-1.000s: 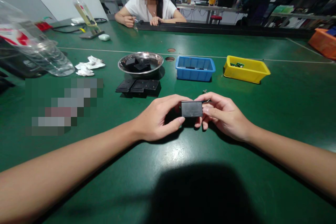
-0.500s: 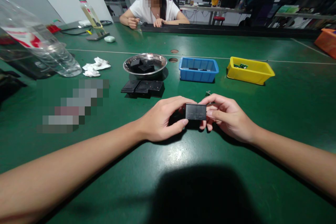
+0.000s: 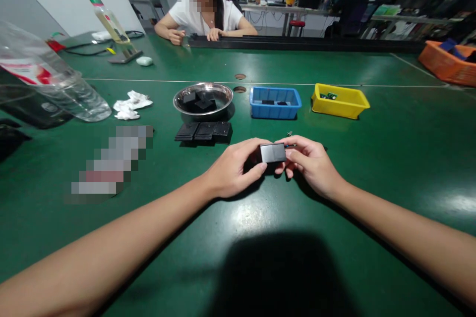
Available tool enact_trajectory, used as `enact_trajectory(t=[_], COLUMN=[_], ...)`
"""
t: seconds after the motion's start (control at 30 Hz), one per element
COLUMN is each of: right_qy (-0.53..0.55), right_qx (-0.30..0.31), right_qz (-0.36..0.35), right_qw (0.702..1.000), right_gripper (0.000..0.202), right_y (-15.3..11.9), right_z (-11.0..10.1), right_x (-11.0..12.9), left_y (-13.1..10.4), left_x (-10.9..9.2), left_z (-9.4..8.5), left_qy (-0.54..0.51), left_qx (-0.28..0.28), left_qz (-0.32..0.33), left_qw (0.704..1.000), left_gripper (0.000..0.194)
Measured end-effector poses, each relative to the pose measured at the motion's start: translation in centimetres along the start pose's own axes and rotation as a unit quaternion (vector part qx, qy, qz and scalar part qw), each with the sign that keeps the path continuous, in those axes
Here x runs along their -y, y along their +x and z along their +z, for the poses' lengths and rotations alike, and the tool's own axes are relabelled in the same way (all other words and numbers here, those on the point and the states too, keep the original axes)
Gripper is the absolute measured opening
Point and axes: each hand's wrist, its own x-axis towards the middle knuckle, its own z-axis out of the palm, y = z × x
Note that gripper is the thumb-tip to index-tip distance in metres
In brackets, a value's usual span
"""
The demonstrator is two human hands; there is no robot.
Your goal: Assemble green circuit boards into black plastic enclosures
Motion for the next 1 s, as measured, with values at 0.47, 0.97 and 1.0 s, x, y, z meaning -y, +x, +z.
enact_trajectory(t=[0.47, 0.97, 1.0], right_qy=[0.063, 0.111, 0.104], right_qx=[-0.042, 0.014, 0.018], right_qz=[0.013, 0.049, 0.049], right_qw=[0.997, 0.993, 0.993], right_gripper=[0.030, 0.029, 0.029], right_y=[0.2, 0.2, 0.1], right_z=[1.6, 2.2, 2.0], right_x=[-0.5, 0.0, 0.1], left_y=[-0.1, -1.3, -1.4], left_x=[1.0, -0.1, -0.2], left_z=[-0.5, 1.1, 1.1], left_qy=[-0.081, -0.229, -0.227], left_qx=[-0.022, -0.055, -0.052], left_qz=[-0.048, -0.145, -0.146], left_qw=[0.995, 0.961, 0.961], left_gripper=[0.038, 0.038, 0.038])
